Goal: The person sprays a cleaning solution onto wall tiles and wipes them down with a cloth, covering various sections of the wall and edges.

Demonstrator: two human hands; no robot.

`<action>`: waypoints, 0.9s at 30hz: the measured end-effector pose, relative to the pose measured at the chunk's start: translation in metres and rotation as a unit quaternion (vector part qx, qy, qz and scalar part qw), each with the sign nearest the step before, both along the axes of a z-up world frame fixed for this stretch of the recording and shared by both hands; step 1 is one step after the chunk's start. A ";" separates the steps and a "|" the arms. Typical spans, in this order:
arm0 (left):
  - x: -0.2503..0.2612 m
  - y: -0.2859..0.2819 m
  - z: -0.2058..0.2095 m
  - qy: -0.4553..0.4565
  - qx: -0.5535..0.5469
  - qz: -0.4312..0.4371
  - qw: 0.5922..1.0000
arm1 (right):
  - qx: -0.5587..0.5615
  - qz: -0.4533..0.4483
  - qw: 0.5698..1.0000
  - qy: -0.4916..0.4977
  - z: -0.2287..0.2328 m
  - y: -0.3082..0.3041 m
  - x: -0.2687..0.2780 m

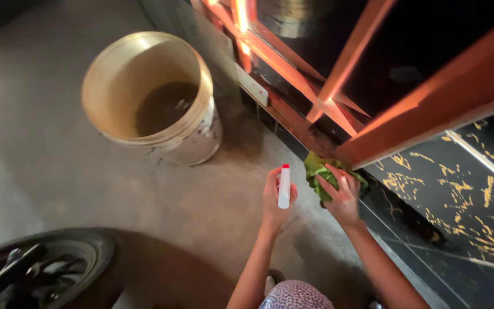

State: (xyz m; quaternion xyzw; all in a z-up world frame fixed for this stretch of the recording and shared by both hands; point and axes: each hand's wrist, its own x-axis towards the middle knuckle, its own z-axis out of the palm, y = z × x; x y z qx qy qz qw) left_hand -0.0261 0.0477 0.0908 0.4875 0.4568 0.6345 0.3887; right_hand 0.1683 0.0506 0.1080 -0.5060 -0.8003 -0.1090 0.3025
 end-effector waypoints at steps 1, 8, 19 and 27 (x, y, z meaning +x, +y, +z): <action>-0.006 -0.001 0.007 -0.006 0.012 0.011 1.000 | 0.012 0.010 1.000 0.025 0.013 0.005 -0.014; -0.050 -0.009 0.056 0.020 -0.017 0.087 0.996 | -0.027 0.043 0.973 0.225 0.083 0.023 -0.074; -0.075 -0.018 0.192 0.003 -0.022 0.122 0.992 | -0.168 0.108 0.872 0.447 0.192 0.029 -0.112; -0.090 -0.028 0.320 -0.045 0.030 0.090 0.994 | -0.159 0.168 0.819 0.525 0.302 0.030 -0.129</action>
